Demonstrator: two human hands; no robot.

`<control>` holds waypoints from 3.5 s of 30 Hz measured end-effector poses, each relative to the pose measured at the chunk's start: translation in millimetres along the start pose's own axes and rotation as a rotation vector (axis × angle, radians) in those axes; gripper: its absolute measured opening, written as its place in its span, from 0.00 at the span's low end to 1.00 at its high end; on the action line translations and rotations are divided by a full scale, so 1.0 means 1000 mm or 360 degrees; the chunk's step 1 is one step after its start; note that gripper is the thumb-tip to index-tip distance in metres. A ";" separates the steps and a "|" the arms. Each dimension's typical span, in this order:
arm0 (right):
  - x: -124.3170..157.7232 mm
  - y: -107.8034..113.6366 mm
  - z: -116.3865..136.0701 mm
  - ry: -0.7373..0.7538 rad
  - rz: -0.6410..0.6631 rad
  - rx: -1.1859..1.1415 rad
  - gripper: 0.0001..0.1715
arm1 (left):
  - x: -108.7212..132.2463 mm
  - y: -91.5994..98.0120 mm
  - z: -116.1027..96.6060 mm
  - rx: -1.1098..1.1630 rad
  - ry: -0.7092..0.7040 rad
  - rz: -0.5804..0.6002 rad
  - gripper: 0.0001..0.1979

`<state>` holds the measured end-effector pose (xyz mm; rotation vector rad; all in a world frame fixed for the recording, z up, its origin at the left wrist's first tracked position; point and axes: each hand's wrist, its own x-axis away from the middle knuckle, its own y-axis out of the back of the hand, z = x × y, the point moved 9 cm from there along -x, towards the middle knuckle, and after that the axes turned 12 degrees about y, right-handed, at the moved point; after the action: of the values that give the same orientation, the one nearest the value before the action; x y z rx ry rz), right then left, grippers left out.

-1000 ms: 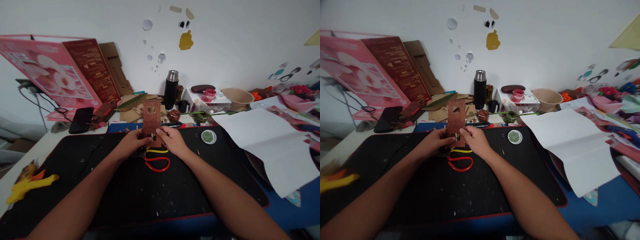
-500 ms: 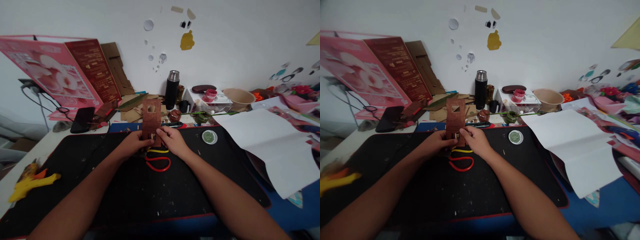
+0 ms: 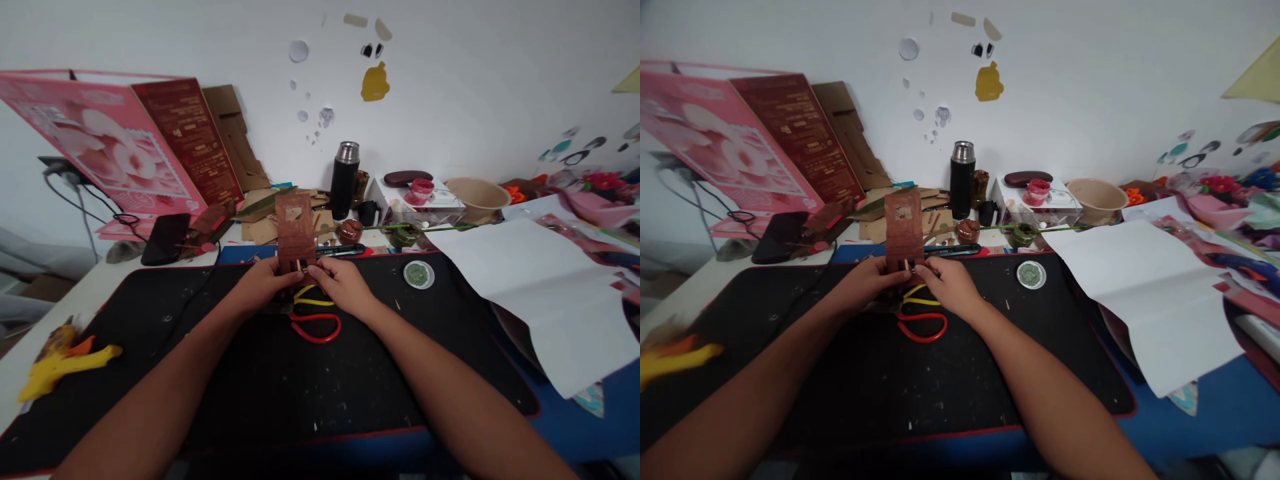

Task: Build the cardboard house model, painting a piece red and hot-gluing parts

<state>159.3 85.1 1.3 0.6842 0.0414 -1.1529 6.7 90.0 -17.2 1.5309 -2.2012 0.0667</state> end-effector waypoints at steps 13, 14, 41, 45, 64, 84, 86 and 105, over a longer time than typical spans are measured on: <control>0.000 -0.002 -0.002 -0.0004 0.0014 -0.0003 0.22 | 0.002 0.001 -0.009 -0.0049 -0.0031 -0.0018 0.17; 0.000 -0.002 -0.002 -0.0011 0.0018 0.0003 0.22 | 0.003 0.000 -0.010 -0.0049 -0.0035 -0.0008 0.17; 0.002 -0.005 -0.005 -0.0073 0.0041 -0.0115 0.21 | -0.008 0.006 0.004 0.0581 -0.0014 0.0011 0.27; 0.002 -0.005 -0.005 -0.0091 0.0050 -0.0113 0.21 | -0.007 0.006 0.003 0.0613 -0.0020 -0.0019 0.25; 0.001 -0.002 -0.007 -0.0130 -0.0013 -0.0211 0.20 | 0.001 0.001 -0.005 0.0212 -0.0016 0.0069 0.21; 0.002 -0.001 -0.017 -0.0254 -0.0128 -0.0426 0.27 | 0.003 0.005 -0.010 0.0241 -0.0060 0.0020 0.22; 0.003 -0.001 -0.018 -0.0267 -0.0113 -0.0409 0.27 | 0.002 0.010 -0.007 0.0278 -0.0048 -0.0026 0.26; 0.004 -0.002 -0.019 -0.0271 -0.0137 -0.0447 0.28 | -0.006 0.033 0.002 0.0536 -0.0068 -0.0157 0.27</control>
<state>164.8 91.3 -16.1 0.3372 0.0877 -1.2555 -22.3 107.1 -13.6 1.8314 -2.2276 0.3949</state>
